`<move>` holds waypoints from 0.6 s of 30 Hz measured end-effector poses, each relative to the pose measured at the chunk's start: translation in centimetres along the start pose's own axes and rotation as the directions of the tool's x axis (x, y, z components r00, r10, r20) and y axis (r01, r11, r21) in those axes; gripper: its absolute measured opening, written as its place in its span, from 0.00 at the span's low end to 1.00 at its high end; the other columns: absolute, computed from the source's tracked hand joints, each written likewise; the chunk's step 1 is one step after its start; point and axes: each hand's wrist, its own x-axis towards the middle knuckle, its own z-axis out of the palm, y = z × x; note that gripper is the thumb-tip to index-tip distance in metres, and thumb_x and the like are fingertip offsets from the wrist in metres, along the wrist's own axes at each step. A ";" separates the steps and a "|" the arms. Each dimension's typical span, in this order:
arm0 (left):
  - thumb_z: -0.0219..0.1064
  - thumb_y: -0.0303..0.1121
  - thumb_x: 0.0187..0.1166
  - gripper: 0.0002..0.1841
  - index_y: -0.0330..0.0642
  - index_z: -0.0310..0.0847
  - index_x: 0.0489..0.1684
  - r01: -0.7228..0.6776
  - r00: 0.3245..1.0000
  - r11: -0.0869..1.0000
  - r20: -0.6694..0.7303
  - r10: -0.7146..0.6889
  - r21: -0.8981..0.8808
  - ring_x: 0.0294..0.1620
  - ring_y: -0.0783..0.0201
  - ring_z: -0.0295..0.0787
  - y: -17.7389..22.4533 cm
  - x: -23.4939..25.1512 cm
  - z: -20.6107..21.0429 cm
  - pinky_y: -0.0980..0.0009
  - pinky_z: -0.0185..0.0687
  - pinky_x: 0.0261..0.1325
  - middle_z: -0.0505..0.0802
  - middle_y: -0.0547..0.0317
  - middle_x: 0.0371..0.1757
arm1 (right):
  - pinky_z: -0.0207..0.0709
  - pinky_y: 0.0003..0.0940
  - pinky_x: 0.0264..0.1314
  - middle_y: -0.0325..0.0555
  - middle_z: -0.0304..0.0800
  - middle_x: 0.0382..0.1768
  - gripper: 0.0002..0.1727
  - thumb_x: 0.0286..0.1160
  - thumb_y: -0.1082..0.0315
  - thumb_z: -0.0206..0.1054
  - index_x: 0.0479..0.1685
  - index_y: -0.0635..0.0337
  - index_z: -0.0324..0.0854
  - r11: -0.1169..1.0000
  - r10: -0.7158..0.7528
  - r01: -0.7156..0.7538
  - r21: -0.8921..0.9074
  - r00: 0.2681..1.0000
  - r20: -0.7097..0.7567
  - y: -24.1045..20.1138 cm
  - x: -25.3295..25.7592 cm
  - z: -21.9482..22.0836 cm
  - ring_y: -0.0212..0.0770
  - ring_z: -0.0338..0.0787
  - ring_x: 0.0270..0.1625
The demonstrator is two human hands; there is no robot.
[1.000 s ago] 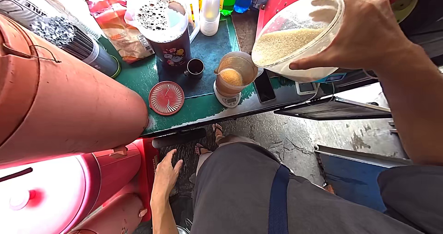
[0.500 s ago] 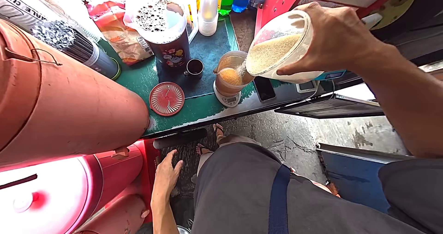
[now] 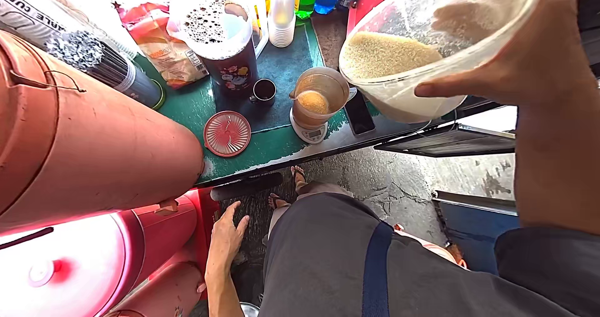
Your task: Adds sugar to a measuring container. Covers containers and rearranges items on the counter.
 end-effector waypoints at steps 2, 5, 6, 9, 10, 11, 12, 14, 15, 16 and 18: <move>0.67 0.38 0.82 0.26 0.39 0.76 0.79 -0.015 1.000 1.000 0.004 0.015 -0.006 0.69 0.49 0.88 -0.1 -0.1 0.0 0.47 0.77 0.76 0.89 0.44 0.70 | 0.79 0.37 0.79 0.51 0.84 0.71 0.71 0.27 0.31 0.88 0.81 0.64 0.65 0.976 -0.073 0.077 0.203 0.997 -0.025 -0.6 -1.4 0.3 0.39 0.85 0.73; 0.67 0.37 0.82 0.26 0.38 0.76 0.78 -0.044 0.999 0.998 0.012 0.044 -0.048 0.70 0.49 0.87 -0.2 -0.3 -0.1 0.48 0.77 0.77 0.88 0.43 0.70 | 0.78 0.43 0.81 0.59 0.82 0.72 0.74 0.26 0.37 0.92 0.82 0.72 0.60 0.879 -0.172 0.169 0.445 0.984 -0.033 -2.5 -4.0 2.8 0.46 0.83 0.76; 0.67 0.37 0.82 0.26 0.37 0.76 0.78 -0.054 0.998 0.996 0.015 0.055 -0.068 0.71 0.50 0.87 -0.4 -0.3 -0.2 0.48 0.77 0.77 0.88 0.43 0.71 | 0.77 0.44 0.82 0.59 0.82 0.73 0.74 0.27 0.36 0.91 0.82 0.73 0.60 0.862 -0.208 0.197 0.468 0.978 -0.028 -3.3 -5.0 4.2 0.47 0.82 0.77; 0.67 0.39 0.81 0.27 0.38 0.76 0.77 -0.073 0.997 0.988 0.016 0.076 -0.137 0.69 0.53 0.88 -0.7 -0.7 -0.1 0.52 0.81 0.74 0.89 0.45 0.69 | 0.81 0.45 0.78 0.57 0.83 0.71 0.69 0.25 0.38 0.92 0.78 0.69 0.69 0.841 -0.230 0.207 0.500 0.973 -0.017 -5.6 -7.8 10.3 0.46 0.83 0.75; 0.67 0.40 0.80 0.27 0.38 0.77 0.77 -0.080 0.996 0.982 0.021 0.085 -0.172 0.68 0.55 0.89 -0.8 -0.7 -0.1 0.54 0.82 0.73 0.89 0.45 0.69 | 0.83 0.43 0.76 0.55 0.85 0.69 0.69 0.24 0.37 0.93 0.78 0.68 0.69 0.843 -0.215 0.190 0.504 0.976 -0.009 -6.2 -8.7 12.7 0.43 0.85 0.73; 0.68 0.40 0.80 0.27 0.38 0.77 0.77 -0.088 0.995 0.972 0.024 0.095 -0.217 0.68 0.57 0.89 -0.8 -0.8 -0.2 0.56 0.84 0.72 0.89 0.46 0.69 | 0.84 0.41 0.74 0.54 0.86 0.68 0.70 0.23 0.37 0.93 0.78 0.67 0.69 0.846 -0.200 0.173 0.504 0.980 0.001 -6.6 -9.4 15.1 0.41 0.86 0.72; 0.68 0.40 0.79 0.27 0.38 0.77 0.76 -0.097 0.994 0.959 0.024 0.107 -0.268 0.68 0.59 0.89 -0.7 -0.9 -0.2 0.59 0.84 0.72 0.90 0.47 0.69 | 0.85 0.40 0.73 0.53 0.87 0.67 0.70 0.23 0.37 0.92 0.78 0.67 0.69 0.849 -0.193 0.164 0.503 0.981 0.006 -7.0 -10.0 17.4 0.40 0.87 0.70; 0.69 0.39 0.79 0.26 0.36 0.77 0.75 -0.122 0.991 0.920 0.007 0.135 -0.372 0.66 0.63 0.90 -0.4 -1.0 -0.4 0.63 0.86 0.70 0.91 0.49 0.66 | 0.86 0.40 0.71 0.54 0.87 0.67 0.70 0.23 0.37 0.93 0.79 0.67 0.69 0.849 -0.175 0.140 0.510 0.984 0.022 -7.6 -11.1 21.6 0.40 0.87 0.69; 0.69 0.39 0.79 0.26 0.35 0.77 0.74 -0.140 0.989 0.902 -0.009 0.149 -0.409 0.64 0.64 0.90 -0.2 -1.1 -0.6 0.65 0.87 0.69 0.92 0.51 0.65 | 0.85 0.40 0.72 0.54 0.86 0.68 0.70 0.23 0.37 0.93 0.79 0.68 0.70 0.844 -0.173 0.137 0.518 0.985 0.021 -7.9 -11.5 23.2 0.41 0.87 0.70; 0.68 0.38 0.79 0.26 0.34 0.78 0.73 -0.156 0.987 0.890 -0.026 0.160 -0.428 0.63 0.65 0.91 -0.1 -1.3 -0.7 0.66 0.87 0.68 0.92 0.52 0.64 | 0.85 0.40 0.72 0.55 0.86 0.69 0.69 0.24 0.37 0.93 0.78 0.68 0.70 0.839 -0.173 0.138 0.527 0.985 0.018 -8.1 -11.9 24.6 0.41 0.87 0.70; 0.68 0.38 0.79 0.25 0.33 0.78 0.73 -0.178 0.984 0.885 -0.055 0.171 -0.430 0.63 0.66 0.91 0.0 -1.5 -1.1 0.67 0.88 0.68 0.93 0.52 0.63 | 0.84 0.39 0.73 0.55 0.85 0.70 0.69 0.25 0.36 0.92 0.79 0.69 0.69 0.830 -0.159 0.133 0.542 0.987 0.002 -8.7 -12.5 26.3 0.42 0.86 0.71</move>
